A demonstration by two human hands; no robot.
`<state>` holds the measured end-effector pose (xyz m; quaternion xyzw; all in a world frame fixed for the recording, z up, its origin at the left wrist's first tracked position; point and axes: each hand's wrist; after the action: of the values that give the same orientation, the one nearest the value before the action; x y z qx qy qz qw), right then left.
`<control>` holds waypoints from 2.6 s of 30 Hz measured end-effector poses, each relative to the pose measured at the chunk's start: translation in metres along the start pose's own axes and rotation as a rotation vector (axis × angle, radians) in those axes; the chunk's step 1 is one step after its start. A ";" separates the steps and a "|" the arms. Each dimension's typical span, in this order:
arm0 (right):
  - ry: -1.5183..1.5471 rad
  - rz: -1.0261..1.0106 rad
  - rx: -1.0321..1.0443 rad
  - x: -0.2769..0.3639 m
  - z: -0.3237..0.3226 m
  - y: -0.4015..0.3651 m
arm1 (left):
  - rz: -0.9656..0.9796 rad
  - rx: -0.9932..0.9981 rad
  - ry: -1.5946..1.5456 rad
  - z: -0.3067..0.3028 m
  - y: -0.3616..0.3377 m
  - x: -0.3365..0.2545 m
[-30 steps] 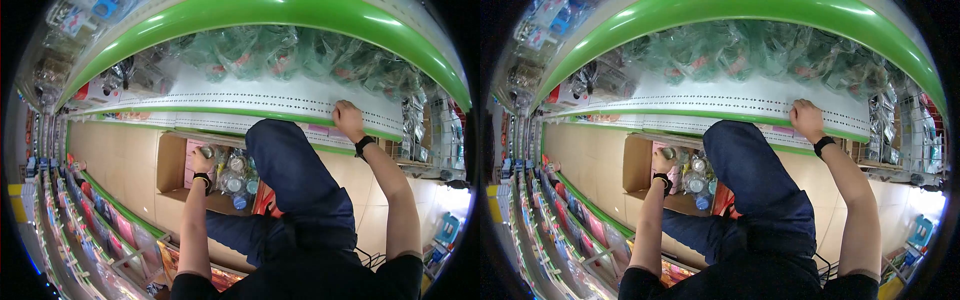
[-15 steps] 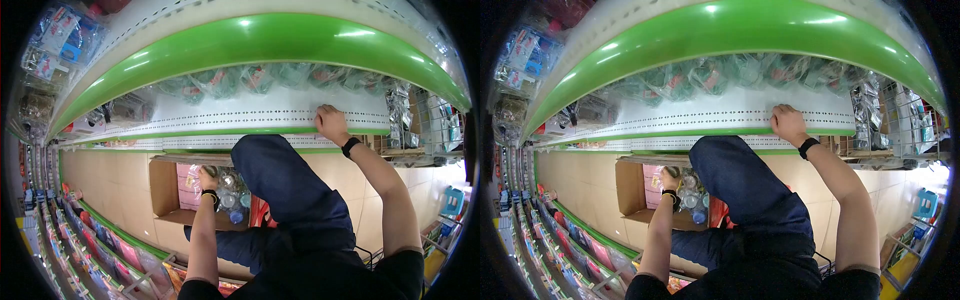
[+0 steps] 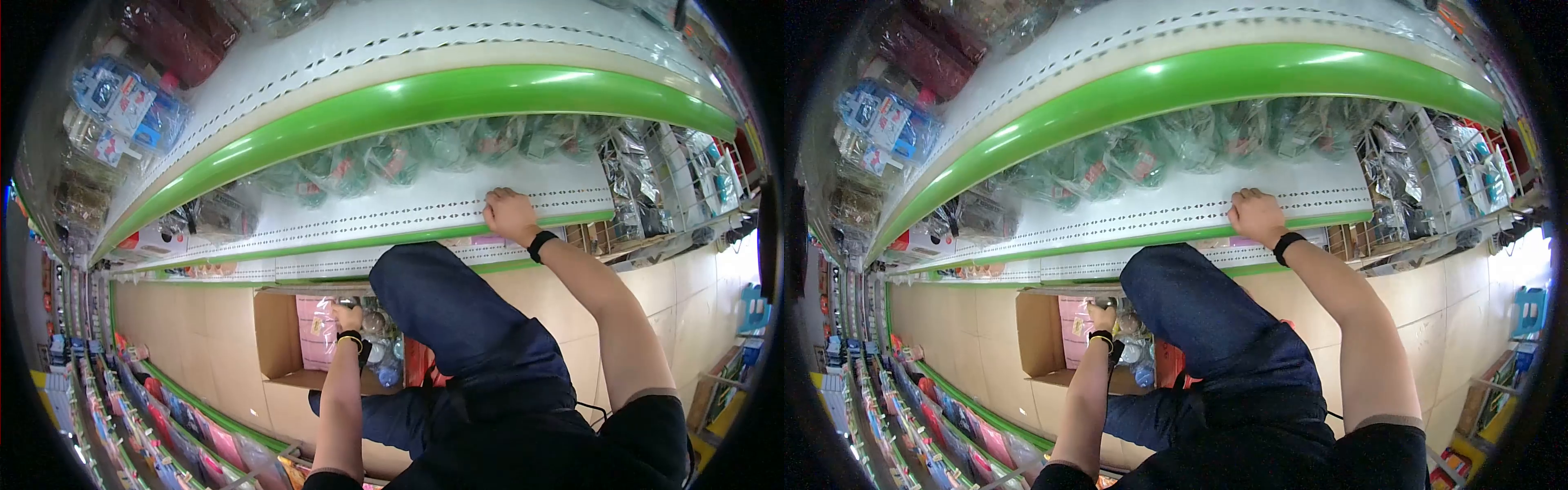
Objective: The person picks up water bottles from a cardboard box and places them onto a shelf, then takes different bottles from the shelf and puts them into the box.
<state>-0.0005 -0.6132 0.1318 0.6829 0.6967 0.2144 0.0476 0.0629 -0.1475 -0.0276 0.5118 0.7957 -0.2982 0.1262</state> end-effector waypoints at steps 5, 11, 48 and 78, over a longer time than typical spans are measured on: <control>0.001 0.018 -0.029 -0.001 0.003 -0.003 | 0.084 0.007 0.157 -0.003 0.000 0.005; 0.004 0.011 -0.057 0.001 0.003 -0.005 | 0.070 0.216 -0.013 -0.028 -0.004 0.002; 0.080 0.023 0.059 -0.002 -0.007 -0.004 | 1.228 -0.480 -0.174 -0.385 -0.154 -0.632; 0.004 0.021 0.033 -0.004 0.012 -0.001 | 1.160 -0.526 0.051 -0.369 -0.303 -0.169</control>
<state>0.0030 -0.6148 0.1195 0.6903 0.6931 0.2048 0.0329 -0.0930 -0.1403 0.4543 0.8184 0.4384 0.0362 0.3699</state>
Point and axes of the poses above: each hand's wrist, its own y-axis towards the middle knuckle, its own z-axis out of the palm, x = y × z, and after that the axes turned 5 degrees about -z, right-handed
